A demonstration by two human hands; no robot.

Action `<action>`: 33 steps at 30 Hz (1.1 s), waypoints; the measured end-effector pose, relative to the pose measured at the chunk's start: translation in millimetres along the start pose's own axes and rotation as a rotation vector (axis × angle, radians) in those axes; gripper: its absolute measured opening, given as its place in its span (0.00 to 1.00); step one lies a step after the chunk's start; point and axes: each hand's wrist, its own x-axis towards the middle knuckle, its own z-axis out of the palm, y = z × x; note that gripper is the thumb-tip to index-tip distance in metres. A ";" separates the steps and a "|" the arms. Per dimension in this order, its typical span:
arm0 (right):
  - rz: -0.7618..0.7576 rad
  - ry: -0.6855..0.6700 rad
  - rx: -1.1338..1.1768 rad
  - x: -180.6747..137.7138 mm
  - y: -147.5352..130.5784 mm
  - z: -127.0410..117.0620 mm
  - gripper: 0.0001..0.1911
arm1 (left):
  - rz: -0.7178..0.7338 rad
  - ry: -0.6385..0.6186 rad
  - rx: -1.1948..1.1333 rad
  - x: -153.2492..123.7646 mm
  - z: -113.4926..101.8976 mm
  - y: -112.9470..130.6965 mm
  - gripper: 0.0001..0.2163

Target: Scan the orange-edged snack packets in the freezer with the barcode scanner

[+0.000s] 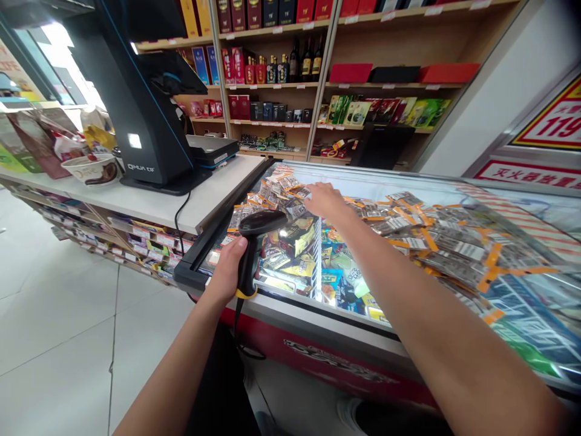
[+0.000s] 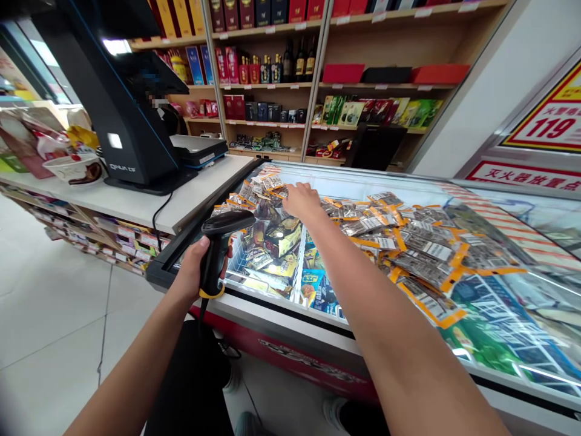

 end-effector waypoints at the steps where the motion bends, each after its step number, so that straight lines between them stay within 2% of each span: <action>1: -0.017 -0.055 0.013 5.9 -8.8 6.9 0.27 | -0.001 0.001 0.000 0.2 0.3 0.5 0.28; 3: -0.009 -0.116 0.034 13.3 -20.3 18.5 0.25 | 0.006 0.000 -0.004 0.7 1.1 1.6 0.27; 6: -0.021 -0.076 0.043 9.0 -25.4 22.5 0.23 | 0.020 -0.007 0.000 1.3 1.7 2.3 0.27; 8: -0.081 -0.064 0.034 -4.4 -25.1 14.9 0.21 | 0.015 -0.010 0.004 1.3 1.3 1.7 0.27; 13: -0.311 -0.236 0.200 -53.0 -23.3 -10.8 0.11 | 0.009 0.001 -0.028 0.6 0.9 0.5 0.26; 15: -0.375 -0.213 0.265 -66.7 -23.0 -13.3 0.13 | 0.008 0.007 -0.024 0.5 1.3 0.9 0.27; 17: -0.328 -0.145 0.277 -73.2 -23.2 -11.4 0.29 | 0.004 0.009 -0.013 0.8 1.5 1.1 0.27; 19: -0.223 -0.153 0.261 -74.0 -23.7 -7.7 0.45 | 0.006 0.008 -0.011 1.2 1.4 0.8 0.28; 21: -0.158 -0.225 0.240 -72.7 -24.0 -3.9 0.52 | 0.020 0.001 -0.016 1.3 1.2 0.5 0.27; 24: -0.148 -0.251 0.264 -72.7 -21.6 2.0 0.52 | 0.024 -0.009 -0.016 1.1 1.5 0.9 0.28; 28: -0.117 -0.150 0.443 -76.2 -13.9 9.0 0.53 | -0.013 0.009 -0.007 0.5 2.9 3.5 0.30; 31: -0.063 -0.007 0.668 -76.6 -11.0 8.3 0.41 | -0.031 0.012 0.021 -0.1 3.7 5.1 0.30; 33: -0.008 0.024 0.854 -76.1 -11.7 4.7 0.34 | -0.036 -0.001 0.046 -0.3 3.9 5.1 0.30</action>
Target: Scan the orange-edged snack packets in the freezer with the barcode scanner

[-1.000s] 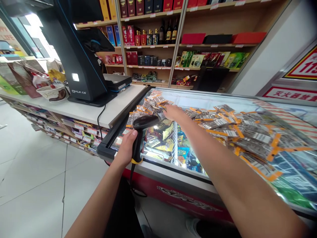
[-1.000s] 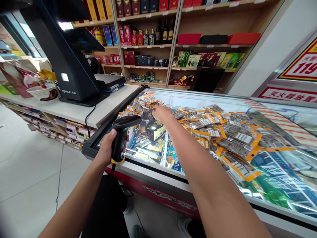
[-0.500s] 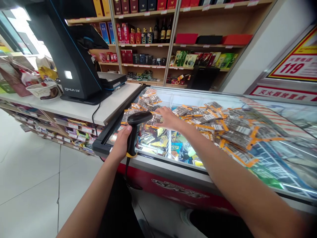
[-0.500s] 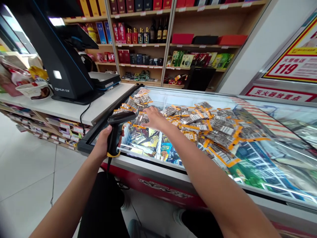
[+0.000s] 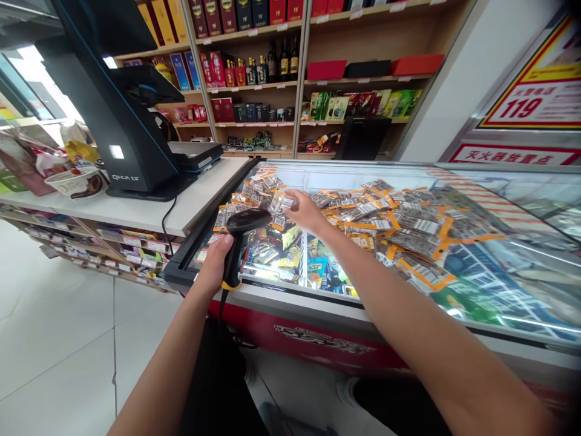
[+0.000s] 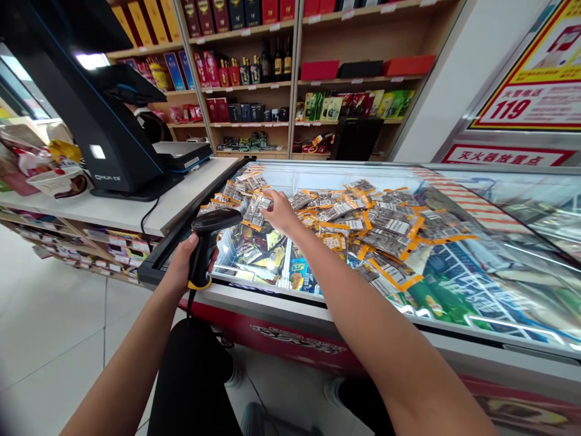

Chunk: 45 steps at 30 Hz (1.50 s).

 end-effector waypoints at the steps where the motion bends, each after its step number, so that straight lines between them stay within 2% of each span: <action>1: 0.018 0.001 0.087 0.2 -2.1 -0.9 0.32 | 0.001 -0.011 0.011 -0.1 0.0 -0.2 0.30; 4: 0.027 0.000 0.215 -0.5 -8.1 -4.5 0.32 | 0.002 -0.036 0.029 0.2 -0.3 -1.3 0.29; 9: 0.009 0.077 0.140 -2.7 -11.1 -11.3 0.31 | -0.001 -0.043 0.041 0.5 0.2 -1.0 0.28; 16: -0.073 0.083 0.186 2.6 2.5 -10.1 0.31 | -0.032 -0.109 0.059 -0.2 2.2 3.0 0.28; 21: -0.050 0.078 0.158 1.9 -4.1 -11.7 0.31 | -0.042 -0.086 0.054 -1.1 2.7 4.4 0.28; 24: -0.018 0.155 0.001 3.1 -7.6 -20.8 0.30 | -0.038 0.015 0.008 -1.1 2.8 4.7 0.28; 28: 0.164 0.201 -0.385 4.6 4.6 -44.4 0.24 | -0.035 0.167 -0.122 1.0 3.8 4.3 0.27; 32: 0.291 0.265 -0.785 -0.4 22.7 -71.0 0.26 | -0.008 0.216 -0.124 2.8 5.4 2.3 0.26; 35: 0.262 0.377 -0.887 -1.4 22.7 -79.2 0.25 | 0.018 0.227 -0.098 2.4 5.2 -0.1 0.26; 37: 0.158 0.372 -0.860 4.3 14.9 -73.2 0.25 | 0.016 0.223 -0.096 2.0 4.6 -1.5 0.27; 40: 0.028 0.180 -0.764 24.7 0.2 -47.1 0.27 | 0.015 0.211 -0.089 1.5 3.7 -2.6 0.27; 43: 0.104 -0.062 -0.616 56.7 -6.4 -12.9 0.30 | 0.007 0.187 -0.062 1.4 3.5 -2.9 0.26; 45: 0.191 -0.068 -0.518 81.2 -4.2 6.3 0.32 | 0.000 0.165 -0.057 1.5 3.7 -3.0 0.26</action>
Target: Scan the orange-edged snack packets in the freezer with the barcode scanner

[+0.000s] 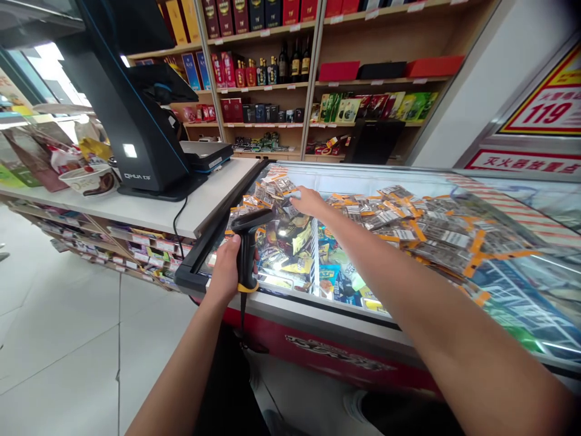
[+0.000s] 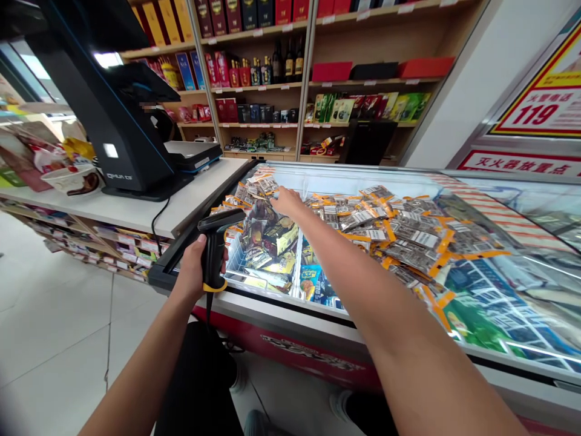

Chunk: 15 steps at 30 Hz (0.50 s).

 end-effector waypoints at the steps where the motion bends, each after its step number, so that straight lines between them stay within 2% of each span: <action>1: 0.062 0.031 0.037 12.5 -3.6 6.5 0.32 | -0.004 -0.011 -0.004 0.1 0.1 -0.1 0.26; 4: 0.252 0.137 0.120 44.8 -8.8 22.1 0.35 | -0.020 -0.047 -0.023 0.7 0.3 -0.5 0.26; 7: 0.378 0.185 0.140 64.2 -10.6 34.0 0.38 | -0.037 -0.088 -0.019 0.9 0.5 -0.2 0.27; 11: 0.423 0.244 0.124 72.7 -10.1 41.2 0.35 | -0.057 -0.102 -0.025 0.9 0.8 0.4 0.29; 15: 0.392 0.220 0.250 70.7 -1.7 33.1 0.25 | -0.048 -0.106 -0.039 1.0 0.9 0.0 0.29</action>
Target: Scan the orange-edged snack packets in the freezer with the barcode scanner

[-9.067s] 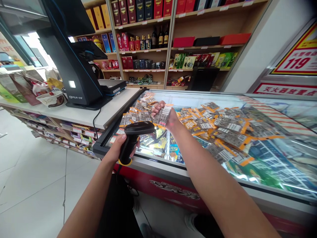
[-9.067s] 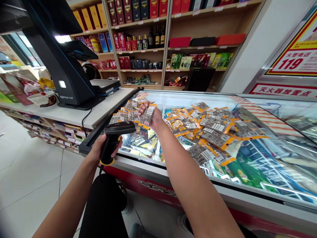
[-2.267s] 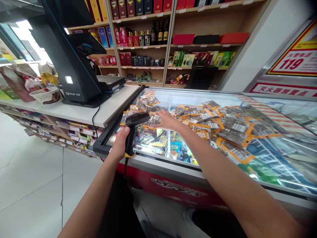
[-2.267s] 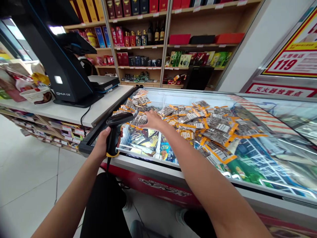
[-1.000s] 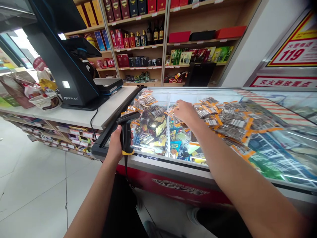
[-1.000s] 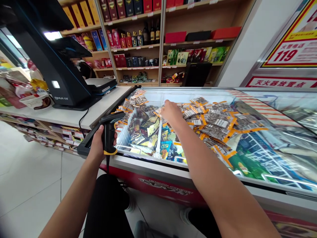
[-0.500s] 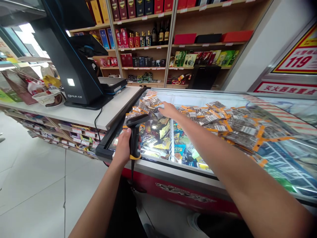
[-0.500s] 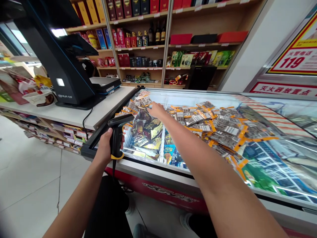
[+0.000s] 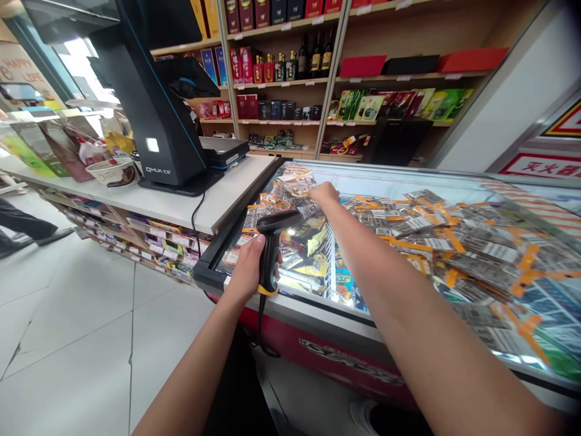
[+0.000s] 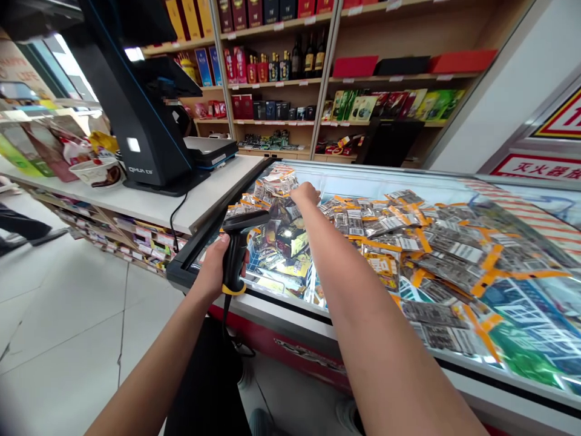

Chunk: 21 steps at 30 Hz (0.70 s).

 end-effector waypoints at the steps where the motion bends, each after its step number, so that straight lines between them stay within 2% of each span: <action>1: -0.012 -0.020 0.034 -0.3 2.1 -4.5 0.21 | 0.005 0.000 -0.002 0.0 0.1 -0.1 0.29; 3: -0.044 -0.030 0.079 -4.1 6.4 -14.5 0.17 | 0.015 0.003 -0.006 0.0 0.2 -0.1 0.28; 6: -0.124 0.034 0.151 -19.5 11.8 -30.8 0.17 | 0.034 -0.010 -0.002 -0.1 -0.2 0.3 0.27; 8: -0.183 0.048 0.298 -34.4 16.3 -42.4 0.15 | 0.037 -0.027 0.006 -0.1 -1.1 0.4 0.27; 11: -0.272 -0.003 0.592 -57.3 28.1 -59.9 0.11 | 0.038 -0.048 0.027 -0.4 -3.8 0.0 0.28; 13: -0.319 0.004 0.688 -70.3 39.1 -69.6 0.11 | 0.044 -0.079 0.044 -1.1 -6.3 -0.5 0.28; 17: -0.369 -0.015 0.625 -89.4 55.7 -81.4 0.14 | 0.072 -0.173 0.052 -3.8 -10.3 -0.5 0.29; 21: -0.379 -0.096 0.499 -104.6 53.5 -87.3 0.15 | 0.088 -0.177 0.032 -5.3 -10.6 0.7 0.29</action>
